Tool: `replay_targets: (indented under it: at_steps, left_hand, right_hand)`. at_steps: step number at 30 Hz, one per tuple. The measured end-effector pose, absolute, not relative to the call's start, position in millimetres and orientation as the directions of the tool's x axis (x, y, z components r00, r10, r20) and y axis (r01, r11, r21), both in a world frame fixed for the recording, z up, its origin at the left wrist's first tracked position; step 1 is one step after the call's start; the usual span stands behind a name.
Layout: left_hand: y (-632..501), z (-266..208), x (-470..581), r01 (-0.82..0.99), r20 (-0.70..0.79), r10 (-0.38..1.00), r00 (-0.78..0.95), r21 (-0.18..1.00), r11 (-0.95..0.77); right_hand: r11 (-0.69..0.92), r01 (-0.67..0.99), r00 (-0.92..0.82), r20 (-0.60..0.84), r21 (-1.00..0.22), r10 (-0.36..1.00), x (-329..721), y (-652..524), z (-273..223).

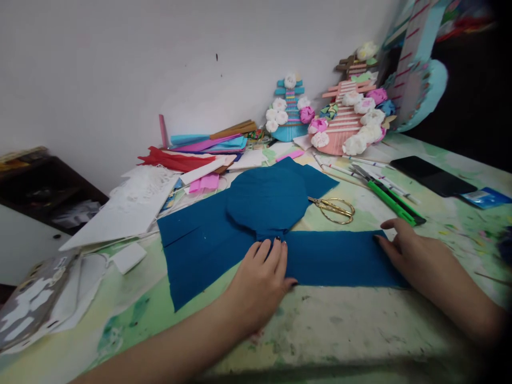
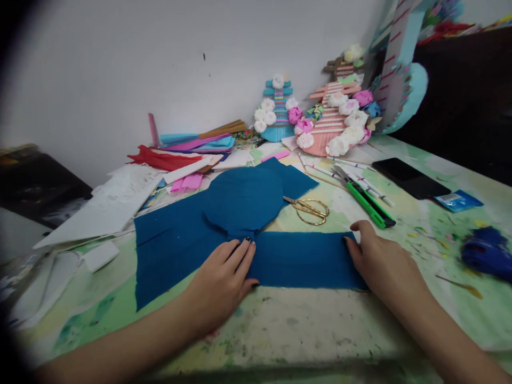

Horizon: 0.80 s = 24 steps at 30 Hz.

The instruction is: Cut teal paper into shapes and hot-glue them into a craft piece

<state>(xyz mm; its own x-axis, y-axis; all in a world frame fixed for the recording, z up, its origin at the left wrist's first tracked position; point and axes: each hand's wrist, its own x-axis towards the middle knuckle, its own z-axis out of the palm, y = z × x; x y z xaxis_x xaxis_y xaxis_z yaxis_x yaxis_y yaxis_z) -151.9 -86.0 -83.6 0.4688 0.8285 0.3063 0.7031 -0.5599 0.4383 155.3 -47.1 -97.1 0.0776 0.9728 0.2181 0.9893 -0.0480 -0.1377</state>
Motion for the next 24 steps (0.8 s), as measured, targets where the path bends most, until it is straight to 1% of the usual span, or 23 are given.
replay_targets:
  at_steps: [2, 3, 4, 6, 7, 9, 11, 13, 17, 19, 21, 22, 24]
  left_hand:
    - [-89.8, -82.7, -148.6, 0.748, 0.282, 0.809, 0.517, 0.310, -0.586]
    - [-91.5, -81.9, -146.5, 0.772, 0.253, 0.800, 0.544, 0.222, -0.596]
    - [-92.9, -81.0, -144.3, 0.788, 0.219, 0.792, 0.570, 0.127, -0.603]
    - [-94.9, -79.6, -140.2, 0.796, 0.168, 0.782, 0.601, -0.039, -0.603]
    - [-95.5, -79.2, -138.5, 0.797, 0.159, 0.781, 0.604, -0.095, -0.597]
    - [-96.3, -79.4, -136.2, 0.798, 0.165, 0.782, 0.601, -0.160, -0.581]
    - [-96.5, -80.6, -135.5, 0.803, 0.186, 0.782, 0.595, -0.177, -0.569]
    - [-96.4, -82.0, -136.0, 0.807, 0.211, 0.780, 0.590, -0.167, -0.566]
    - [-95.7, -84.5, -137.4, 0.808, 0.253, 0.768, 0.588, -0.146, -0.571]
    - [-95.7, -86.1, -137.6, 0.810, 0.275, 0.764, 0.584, -0.141, -0.569]
    - [-96.2, -88.3, -137.5, 0.816, 0.305, 0.760, 0.574, -0.134, -0.563]
    - [-96.7, -89.6, -137.4, 0.820, 0.321, 0.759, 0.566, -0.131, -0.557]
    - [-97.7, -92.1, -136.7, 0.831, 0.347, 0.760, 0.549, -0.131, -0.540]
  right_hand:
    - [-0.046, 0.999, 0.044, 0.155, 0.004, 0.987, 154.5, -44.8, -87.8]
    - [-0.029, 0.997, 0.019, 0.145, 0.071, 0.989, 153.3, -40.9, -81.9]
    - [-0.003, 0.994, -0.015, 0.165, 0.112, 0.986, 151.6, -34.7, -75.7]
    - [0.109, 0.984, -0.140, 0.233, 0.141, 0.962, 146.2, -15.9, -65.1]
    - [0.198, 0.970, -0.227, 0.246, 0.139, 0.942, 142.4, -4.0, -61.8]
    - [0.404, 0.907, -0.420, 0.181, 0.121, 0.889, 133.8, 21.2, -60.0]
    - [0.469, 0.875, -0.482, 0.136, 0.115, 0.866, 125.7, 43.5, -63.7]
    - [0.488, 0.867, -0.498, 0.118, 0.102, 0.859, 121.2, 59.3, -69.2]
    - [0.545, 0.837, -0.545, 0.153, 0.044, 0.824, 124.5, 71.2, -72.3]
    - [0.565, 0.824, -0.560, 0.205, 0.039, 0.803, 124.9, 68.9, -67.5]
    - [0.592, 0.805, -0.571, 0.308, 0.032, 0.761, 117.9, 60.9, -60.1]
    - [0.619, 0.785, -0.584, 0.362, 0.022, 0.727, 110.7, 54.7, -56.3]
    - [0.719, 0.693, -0.598, 0.516, -0.052, 0.613, 90.7, 39.5, -50.3]
